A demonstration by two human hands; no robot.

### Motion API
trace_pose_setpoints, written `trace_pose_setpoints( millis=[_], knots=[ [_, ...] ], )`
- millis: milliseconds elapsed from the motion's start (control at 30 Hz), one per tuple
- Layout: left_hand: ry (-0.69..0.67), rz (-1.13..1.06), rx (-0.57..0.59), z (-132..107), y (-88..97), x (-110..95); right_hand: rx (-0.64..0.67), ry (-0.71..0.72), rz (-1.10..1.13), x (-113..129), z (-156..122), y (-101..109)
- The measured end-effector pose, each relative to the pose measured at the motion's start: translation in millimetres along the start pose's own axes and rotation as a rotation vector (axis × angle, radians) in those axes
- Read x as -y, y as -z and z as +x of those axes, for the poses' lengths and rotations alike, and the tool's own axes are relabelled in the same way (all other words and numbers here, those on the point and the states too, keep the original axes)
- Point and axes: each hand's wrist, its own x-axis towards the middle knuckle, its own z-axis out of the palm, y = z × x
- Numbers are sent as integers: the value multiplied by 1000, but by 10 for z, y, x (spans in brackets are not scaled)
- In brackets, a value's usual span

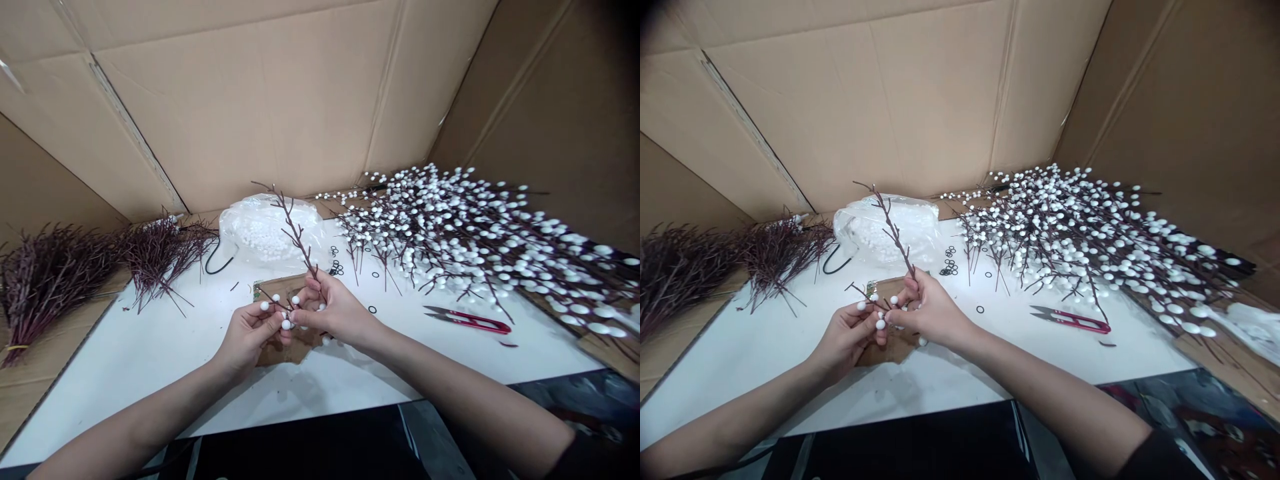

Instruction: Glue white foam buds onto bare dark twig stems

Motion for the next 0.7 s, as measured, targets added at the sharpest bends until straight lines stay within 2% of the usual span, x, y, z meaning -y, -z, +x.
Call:
trace_pose_setpoints(
  millis=[167,300,433,700],
  knots=[
    [34,-24,33,-11,7,-24,26,-42,57,-7,1,14],
    [87,-58,24,-40,-7,-9,38,2,36,-7,-5,25],
    [79,-107,-24,-56,-38,1,50,36,-6,-5,-13,27],
    [108,-115,8,-73,-37,-8,59,44,31,27,-44,6]
  ],
)
